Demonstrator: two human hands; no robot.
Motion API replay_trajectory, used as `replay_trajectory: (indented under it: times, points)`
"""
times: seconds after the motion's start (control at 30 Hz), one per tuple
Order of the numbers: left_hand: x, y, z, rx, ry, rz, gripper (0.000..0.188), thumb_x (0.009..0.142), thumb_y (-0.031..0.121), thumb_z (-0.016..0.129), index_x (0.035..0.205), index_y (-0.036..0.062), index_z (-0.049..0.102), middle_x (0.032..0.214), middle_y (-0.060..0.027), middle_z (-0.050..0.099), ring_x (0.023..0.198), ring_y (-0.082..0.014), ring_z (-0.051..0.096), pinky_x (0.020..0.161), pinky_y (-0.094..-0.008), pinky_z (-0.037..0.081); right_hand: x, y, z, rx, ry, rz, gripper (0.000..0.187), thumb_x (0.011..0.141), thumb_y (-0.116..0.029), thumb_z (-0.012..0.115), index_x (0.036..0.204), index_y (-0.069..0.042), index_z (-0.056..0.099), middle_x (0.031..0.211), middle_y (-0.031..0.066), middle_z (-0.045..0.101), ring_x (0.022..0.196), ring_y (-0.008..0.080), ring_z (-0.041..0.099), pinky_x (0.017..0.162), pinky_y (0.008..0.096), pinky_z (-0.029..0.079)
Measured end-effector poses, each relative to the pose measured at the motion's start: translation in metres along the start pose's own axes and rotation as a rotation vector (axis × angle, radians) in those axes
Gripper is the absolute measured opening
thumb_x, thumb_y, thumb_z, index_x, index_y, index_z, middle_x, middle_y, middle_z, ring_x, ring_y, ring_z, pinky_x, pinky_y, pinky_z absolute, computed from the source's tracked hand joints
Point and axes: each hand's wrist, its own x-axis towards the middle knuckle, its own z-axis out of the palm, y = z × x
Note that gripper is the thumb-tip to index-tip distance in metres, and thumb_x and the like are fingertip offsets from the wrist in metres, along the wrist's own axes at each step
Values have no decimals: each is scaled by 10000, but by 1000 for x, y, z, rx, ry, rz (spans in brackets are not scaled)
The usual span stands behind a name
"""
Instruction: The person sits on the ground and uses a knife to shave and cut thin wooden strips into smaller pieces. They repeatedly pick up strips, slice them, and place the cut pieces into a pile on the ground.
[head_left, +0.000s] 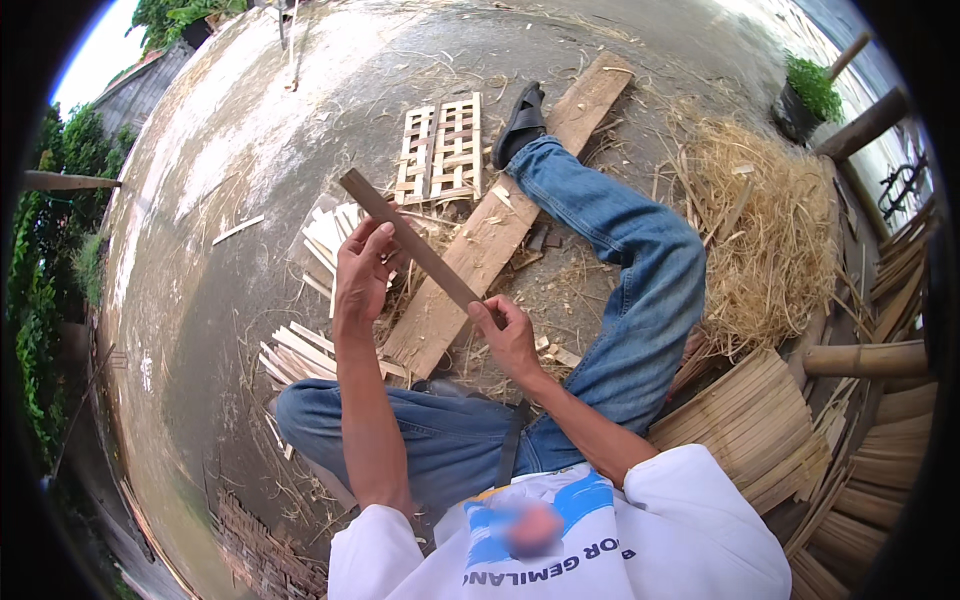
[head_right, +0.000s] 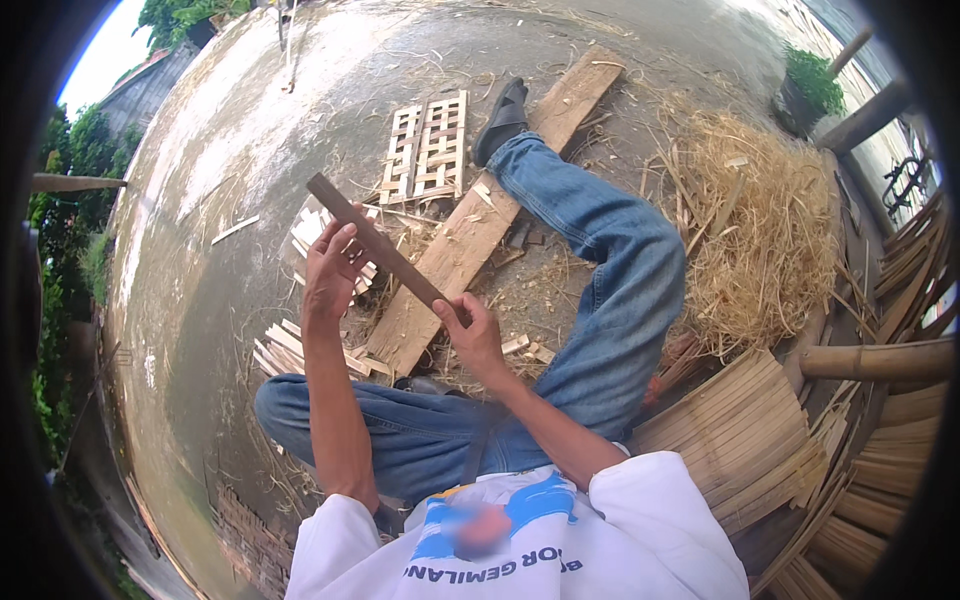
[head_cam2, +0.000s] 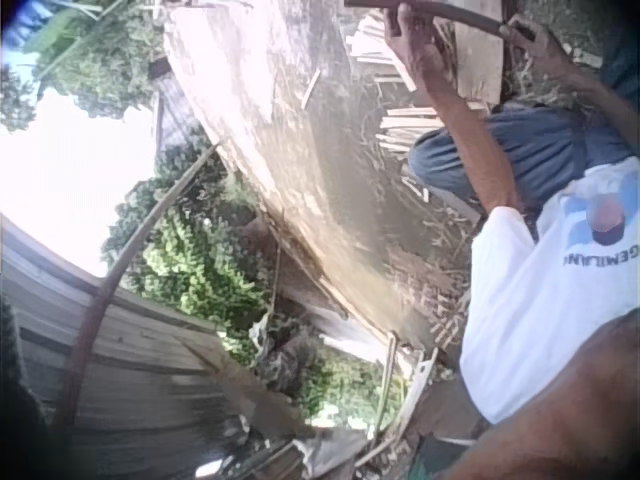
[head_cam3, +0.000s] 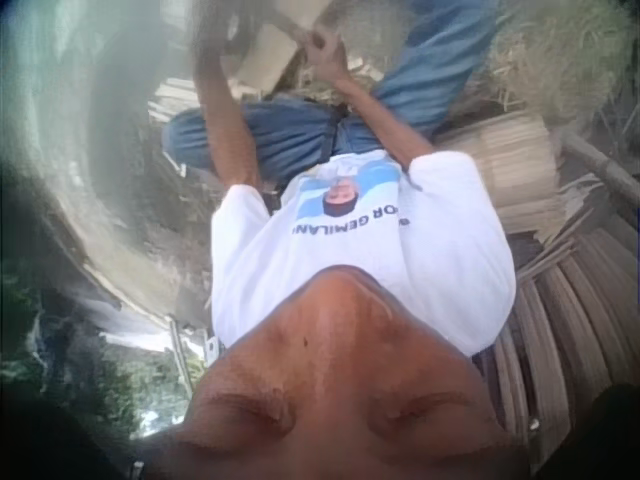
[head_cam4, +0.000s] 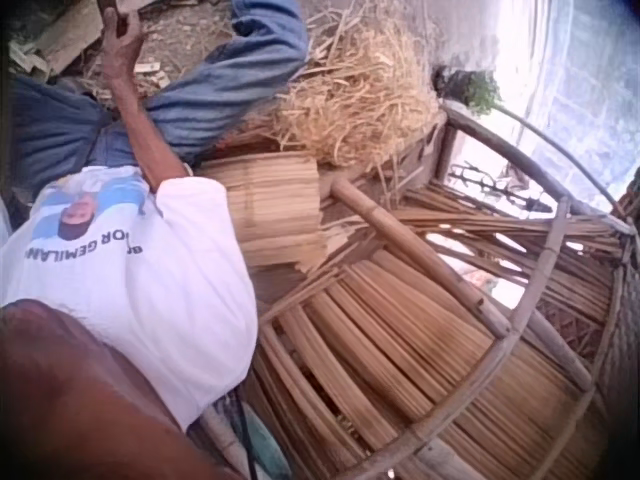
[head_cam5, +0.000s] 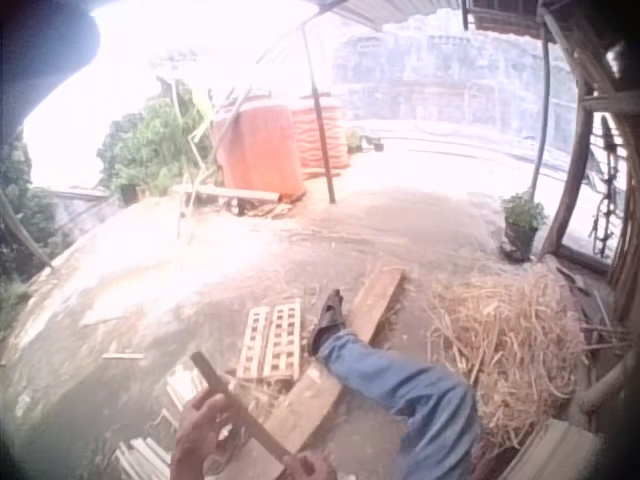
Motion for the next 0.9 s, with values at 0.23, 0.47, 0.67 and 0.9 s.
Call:
replay_trajectory:
  times: [0.23, 0.47, 0.67, 0.9]
  points:
    - [-12, 32, 19, 356, 113, 161, 341, 1003, 202, 690, 1285, 12, 665, 1126, -111, 744, 1026, -182, 726, 874, -357, 627, -1, -11, -7, -243, 45, -233, 502, 990, -522, 622, 1084, -31, 670, 926, 162, 691, 878, 287, 687, 776, 435, 522]
    - [6, 10, -45, 372, 192, 318, 286, 995, 181, 700, 1223, 10, 675, 1184, -130, 727, 1072, -195, 706, 963, -349, 604, -40, -127, -154, -134, 380, -732, 209, 1034, -164, 613, 1165, -20, 689, 1042, 123, 739, 983, 210, 730, 859, 349, 584]
    - [0, -39, -61, 388, 261, 254, 338, 997, 203, 705, 1257, -1, 635, 1153, -108, 693, 1098, -204, 687, 956, -351, 600, -33, 0, -313, -488, 811, -62, 273, 1017, -276, 610, 1121, -31, 670, 984, 157, 717, 895, 271, 721, 797, 378, 557]
    - [-11, -27, -41, 438, 284, 314, 458, 1030, 207, 648, 1438, 28, 540, 1338, -124, 660, 1167, -227, 667, 972, -386, 584, -22, 109, -293, -816, 609, 248, 308, 971, -332, 653, 1155, -85, 670, 1198, 199, 608, 1040, 387, 662, 882, 509, 505]
